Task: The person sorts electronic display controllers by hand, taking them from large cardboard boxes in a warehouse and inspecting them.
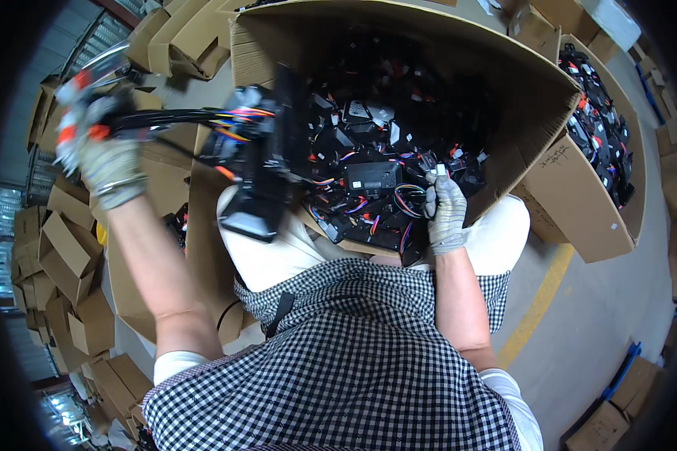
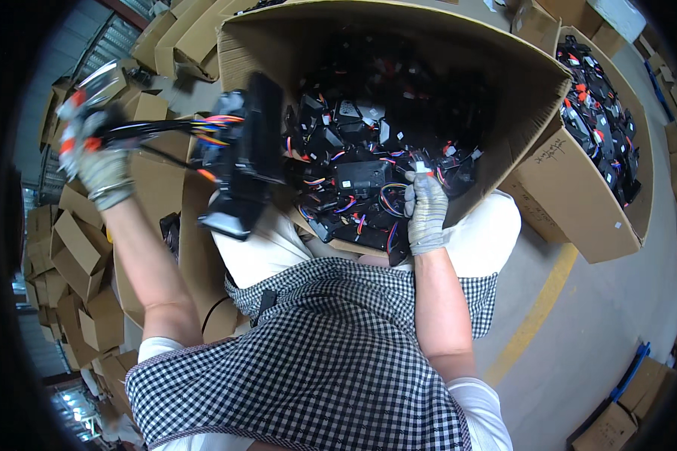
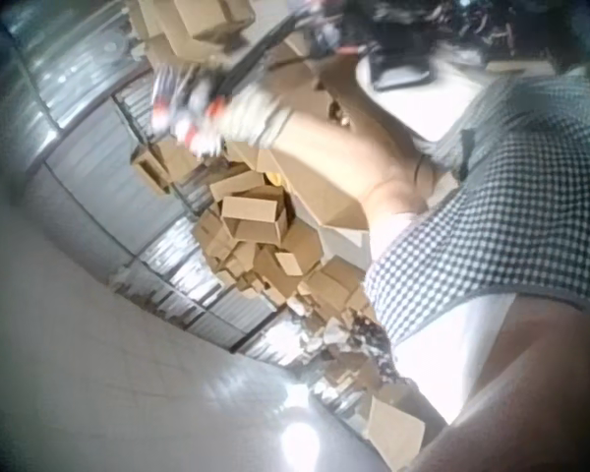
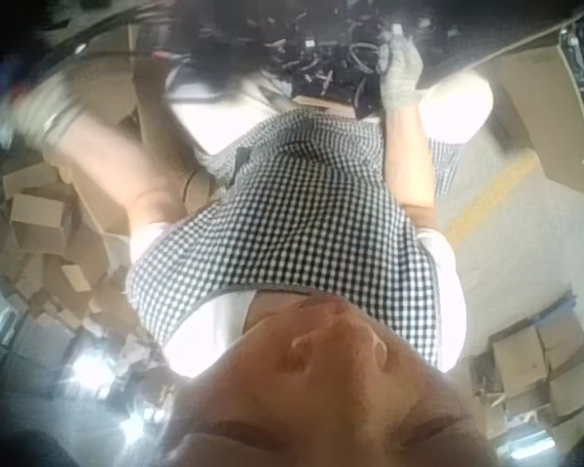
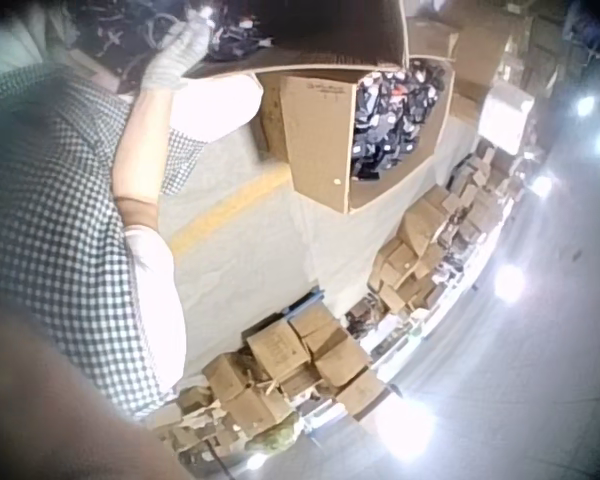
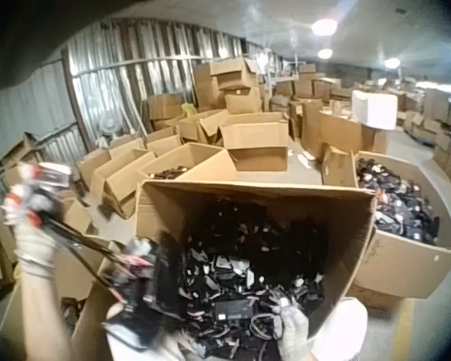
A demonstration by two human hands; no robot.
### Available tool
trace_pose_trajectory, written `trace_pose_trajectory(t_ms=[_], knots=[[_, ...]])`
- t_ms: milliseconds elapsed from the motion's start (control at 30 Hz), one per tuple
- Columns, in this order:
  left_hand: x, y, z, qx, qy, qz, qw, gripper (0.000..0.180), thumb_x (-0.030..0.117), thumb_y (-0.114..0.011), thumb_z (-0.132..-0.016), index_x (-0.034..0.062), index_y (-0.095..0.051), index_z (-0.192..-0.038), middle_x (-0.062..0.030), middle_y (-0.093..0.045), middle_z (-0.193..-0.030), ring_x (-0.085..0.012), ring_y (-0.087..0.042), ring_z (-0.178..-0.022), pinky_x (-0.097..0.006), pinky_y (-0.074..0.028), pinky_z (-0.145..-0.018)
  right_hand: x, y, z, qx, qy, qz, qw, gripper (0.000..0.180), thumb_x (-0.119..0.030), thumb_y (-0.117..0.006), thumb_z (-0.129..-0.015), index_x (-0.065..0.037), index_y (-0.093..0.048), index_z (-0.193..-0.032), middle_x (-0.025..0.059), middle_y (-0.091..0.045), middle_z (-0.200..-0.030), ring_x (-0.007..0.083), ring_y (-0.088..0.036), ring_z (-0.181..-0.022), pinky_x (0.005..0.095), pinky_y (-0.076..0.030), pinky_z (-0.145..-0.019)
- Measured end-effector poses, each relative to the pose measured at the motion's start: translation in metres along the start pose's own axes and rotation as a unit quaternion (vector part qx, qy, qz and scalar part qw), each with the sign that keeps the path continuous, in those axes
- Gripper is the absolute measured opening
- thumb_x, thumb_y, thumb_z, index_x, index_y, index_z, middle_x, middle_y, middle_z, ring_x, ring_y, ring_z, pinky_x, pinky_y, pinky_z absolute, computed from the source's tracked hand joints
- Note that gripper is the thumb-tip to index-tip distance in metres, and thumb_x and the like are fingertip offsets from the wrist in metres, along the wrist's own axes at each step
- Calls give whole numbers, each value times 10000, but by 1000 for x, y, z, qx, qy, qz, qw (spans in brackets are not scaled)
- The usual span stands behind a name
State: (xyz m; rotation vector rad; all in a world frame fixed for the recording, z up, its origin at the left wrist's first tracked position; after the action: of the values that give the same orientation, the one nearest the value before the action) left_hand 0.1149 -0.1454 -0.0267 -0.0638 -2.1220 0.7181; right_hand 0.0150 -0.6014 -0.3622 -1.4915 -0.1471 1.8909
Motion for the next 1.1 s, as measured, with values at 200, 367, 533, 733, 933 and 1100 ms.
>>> trace_pose_trajectory(t_ms=[200, 367, 533, 733, 933, 1100], knots=[[149, 142, -64, 160, -81, -21, 984, 51, 72, -535, -810, 47, -554, -769, -48, -476, -579, -222, -518, -581, -474, -493, -748, 25, -11, -5, -53, -23, 98, 993, 274, -264, -604, -897, 1, -627, -960, -10, -562, -624, 46, -426, -430, 172, -306, -375], [118, 258, -34, 206, -24, -155, 966, 166, 132, -631, -798, 43, -575, -925, -48, -557, -729, -195, -532, -628, -408, -472, -798, 30, -24, -1, -93, -11, 165, 982, 296, -315, -601, -897, -24, -635, -946, -15, -555, -614, 32, -410, -406, 174, -294, -370], [-56, 266, 79, 133, 72, -171, 974, 250, 9, -596, -789, 107, -577, -1018, -1, -572, -825, -140, -556, -696, -273, -481, -630, 20, -13, 5, -74, 9, 233, 970, 251, -284, -570, -916, -41, -635, -903, -16, -560, -607, 43, -436, -416, 186, -325, -384], [-101, 375, 91, 202, 169, -296, 918, 358, 170, -718, -755, 129, -586, -1085, -13, -620, -1030, -175, -606, -877, -333, -483, -813, 35, -23, 1, -84, -26, 215, 973, 237, -275, -575, -915, -51, -652, -902, -18, -571, -612, 42, -447, -424, 186, -335, -389], [-98, 280, 74, 152, 287, -334, 885, 554, 205, -735, -768, 46, -494, -1241, -24, -595, -1072, -148, -542, -994, -313, -450, -835, 12, -38, -1, -86, -31, 213, 973, 251, -283, -571, -916, -43, -643, -927, -22, -567, -626, 36, -454, -454, 176, -342, -414], [-114, 190, 64, 150, 206, -467, 847, 528, 214, -680, -828, -5, -482, -1266, -113, -521, -1243, -240, -560, -1040, -339, -451, -896, -20, -59, -35, -101, -2, 223, 970, 278, -313, -569, -917, -44, -638, -930, -24, -575, -646, 22, -449, -479, 166, -342, -438]])
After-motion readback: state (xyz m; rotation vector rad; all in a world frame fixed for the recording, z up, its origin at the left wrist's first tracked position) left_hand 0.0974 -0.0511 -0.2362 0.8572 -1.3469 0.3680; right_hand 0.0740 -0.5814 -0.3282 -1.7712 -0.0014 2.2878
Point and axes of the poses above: each hand's wrist, its own z-axis away from the middle knuckle, its own y-axis out of the back of the hand, x = y × z, the point moved 6 cm from there along -z, towards the middle knuckle
